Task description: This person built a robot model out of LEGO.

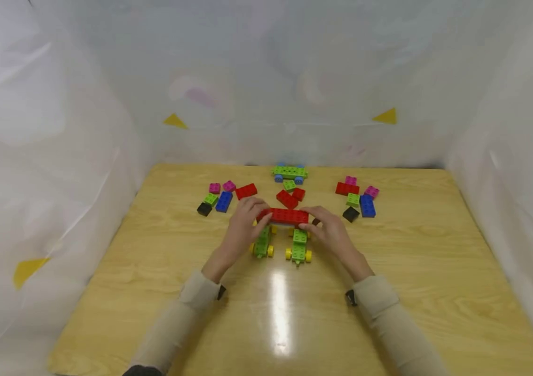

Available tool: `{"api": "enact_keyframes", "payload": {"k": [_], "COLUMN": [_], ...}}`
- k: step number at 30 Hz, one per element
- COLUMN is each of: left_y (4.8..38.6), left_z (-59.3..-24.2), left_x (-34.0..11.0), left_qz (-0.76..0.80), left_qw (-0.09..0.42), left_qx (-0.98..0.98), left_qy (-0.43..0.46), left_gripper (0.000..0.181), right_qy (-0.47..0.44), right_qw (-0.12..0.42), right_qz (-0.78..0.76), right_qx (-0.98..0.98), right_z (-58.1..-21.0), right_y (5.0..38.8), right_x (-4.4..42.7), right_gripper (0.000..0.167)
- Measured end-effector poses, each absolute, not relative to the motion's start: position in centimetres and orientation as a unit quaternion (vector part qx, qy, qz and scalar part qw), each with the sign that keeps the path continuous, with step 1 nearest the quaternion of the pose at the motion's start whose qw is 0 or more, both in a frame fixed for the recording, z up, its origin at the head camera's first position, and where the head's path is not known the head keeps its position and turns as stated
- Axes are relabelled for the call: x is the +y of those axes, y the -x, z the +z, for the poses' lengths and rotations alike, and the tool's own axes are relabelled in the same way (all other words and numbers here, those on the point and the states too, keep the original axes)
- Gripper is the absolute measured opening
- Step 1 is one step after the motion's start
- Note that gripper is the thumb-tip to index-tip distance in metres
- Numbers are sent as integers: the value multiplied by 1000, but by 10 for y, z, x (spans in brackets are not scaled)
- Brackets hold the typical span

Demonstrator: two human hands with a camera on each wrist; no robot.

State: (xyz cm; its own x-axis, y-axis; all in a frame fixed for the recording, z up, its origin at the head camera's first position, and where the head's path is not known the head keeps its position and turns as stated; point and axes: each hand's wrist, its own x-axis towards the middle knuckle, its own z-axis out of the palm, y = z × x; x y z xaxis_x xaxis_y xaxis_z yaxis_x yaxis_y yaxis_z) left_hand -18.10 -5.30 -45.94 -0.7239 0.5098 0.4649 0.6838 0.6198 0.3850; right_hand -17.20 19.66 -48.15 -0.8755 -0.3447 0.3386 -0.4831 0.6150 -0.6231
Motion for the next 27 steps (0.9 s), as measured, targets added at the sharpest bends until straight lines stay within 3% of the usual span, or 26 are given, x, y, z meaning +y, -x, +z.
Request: {"api": "enact_keyframes", "payload": {"k": [2, 3, 8, 12, 27], "left_y": [159, 149, 124, 122, 120], "left_z": [-458, -459, -473, -482, -484], "left_x": [-41, -35, -10, -6, -6], "left_qz": [-225, -197, -53, -11, 5], "left_qw": [219, 221, 148, 118, 98], "left_qx": [-870, -868, -892, -904, -902], "left_qy": [379, 399, 423, 411, 420], "left_gripper": [23, 25, 47, 50, 51], "right_qy": [-236, -236, -240, -239, -244], "right_qw": [103, 109, 116, 100, 120], "right_qz": [368, 366, 360, 361, 319], "right_qx": [-893, -894, -894, -896, -908], "right_z": [-479, -477, -470, -469, -467], "right_y": [172, 171, 174, 176, 177], "right_x": [197, 197, 197, 195, 193], "right_gripper": [41, 41, 41, 40, 42]}}
